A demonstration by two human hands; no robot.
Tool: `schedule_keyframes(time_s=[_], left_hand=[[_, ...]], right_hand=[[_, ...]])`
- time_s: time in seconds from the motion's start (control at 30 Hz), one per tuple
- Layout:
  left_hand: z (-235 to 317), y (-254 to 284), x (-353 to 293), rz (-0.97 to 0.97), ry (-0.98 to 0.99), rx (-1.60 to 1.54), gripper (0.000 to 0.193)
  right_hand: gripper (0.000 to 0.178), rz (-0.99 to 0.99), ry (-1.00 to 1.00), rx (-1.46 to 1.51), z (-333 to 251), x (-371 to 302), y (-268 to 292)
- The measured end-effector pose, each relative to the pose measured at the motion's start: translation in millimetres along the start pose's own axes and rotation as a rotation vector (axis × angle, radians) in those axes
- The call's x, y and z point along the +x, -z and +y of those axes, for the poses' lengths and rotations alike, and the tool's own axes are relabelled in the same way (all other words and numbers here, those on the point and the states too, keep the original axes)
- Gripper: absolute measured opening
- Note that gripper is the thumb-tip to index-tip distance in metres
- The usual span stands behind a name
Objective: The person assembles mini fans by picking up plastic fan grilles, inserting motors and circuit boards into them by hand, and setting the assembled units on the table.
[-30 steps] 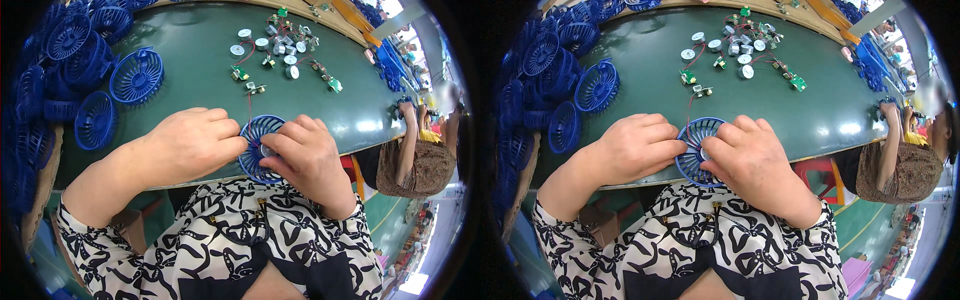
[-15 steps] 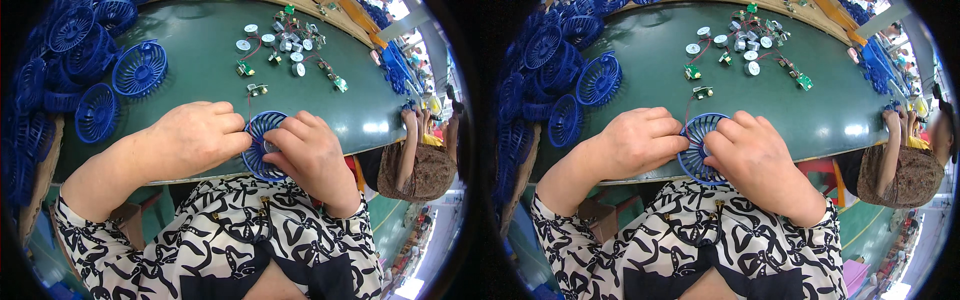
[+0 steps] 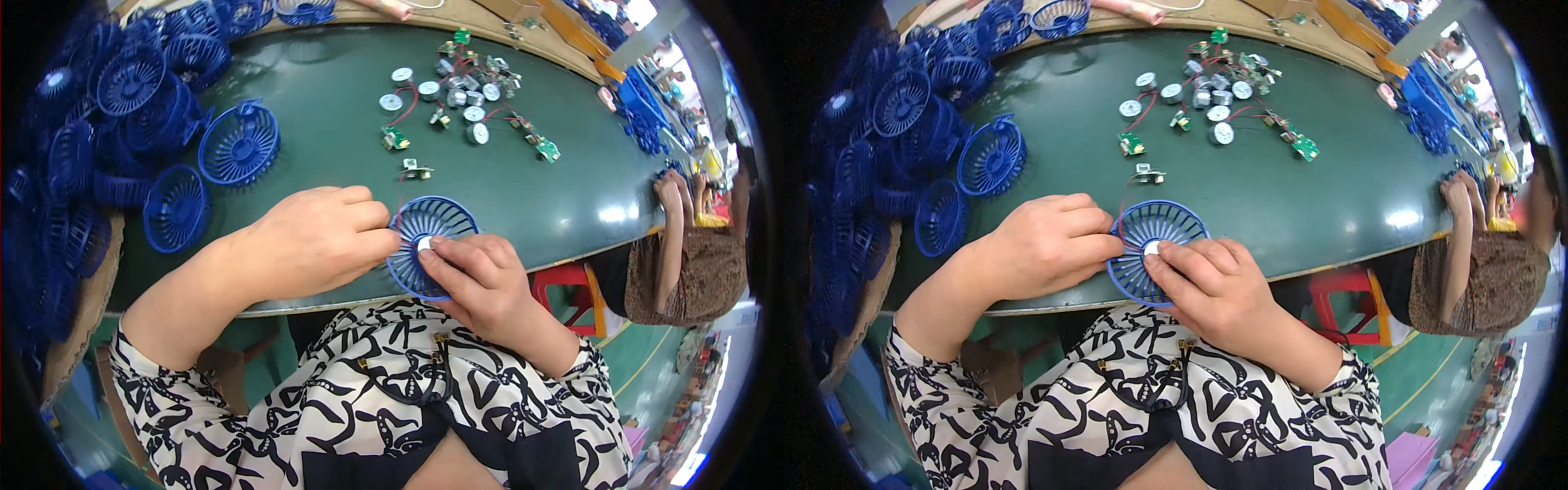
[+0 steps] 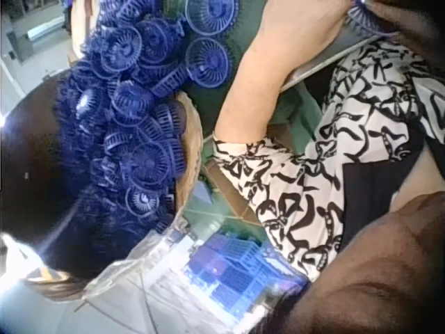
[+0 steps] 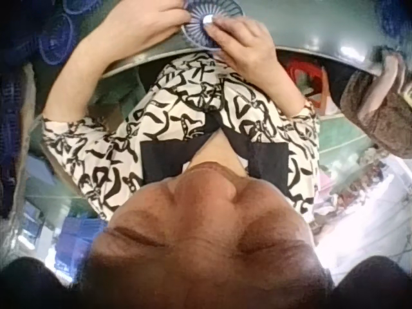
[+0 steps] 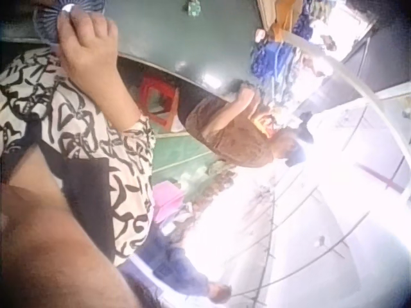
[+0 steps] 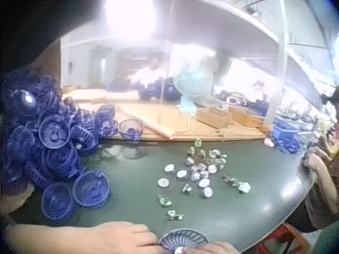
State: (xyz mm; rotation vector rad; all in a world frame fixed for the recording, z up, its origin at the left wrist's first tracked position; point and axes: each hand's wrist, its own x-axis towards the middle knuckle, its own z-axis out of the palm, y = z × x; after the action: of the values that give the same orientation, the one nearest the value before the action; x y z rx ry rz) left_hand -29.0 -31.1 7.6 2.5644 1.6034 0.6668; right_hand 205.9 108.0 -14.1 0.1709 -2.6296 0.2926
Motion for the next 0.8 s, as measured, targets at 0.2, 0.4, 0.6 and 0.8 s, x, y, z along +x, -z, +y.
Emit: schedule_keyframes(time_s=[0.2, 0.4, 0.6, 0.8], left_hand=[[0.5, 12.7, -1.2, 0.239, 0.060, 0.110, 0.034], [-19.3, 28.8, -23.9, 0.169, 0.695, 0.674, 0.032], [-9.1, 14.3, -13.7, 0.160, 0.725, 0.207, 0.059], [0.3, 16.5, -5.5, 0.442, 0.556, -0.031, 0.043]], right_hand=[[0.059, 0.160, -0.018, 0.001, 16.0, -6.9, -3.8], [0.047, 0.511, -0.437, -0.245, 69.2, -37.2, 38.2], [0.036, 0.333, -0.676, -0.670, 124.3, -57.9, 59.8], [0.034, 0.216, -0.473, -0.391, 105.8, 4.6, 40.7]])
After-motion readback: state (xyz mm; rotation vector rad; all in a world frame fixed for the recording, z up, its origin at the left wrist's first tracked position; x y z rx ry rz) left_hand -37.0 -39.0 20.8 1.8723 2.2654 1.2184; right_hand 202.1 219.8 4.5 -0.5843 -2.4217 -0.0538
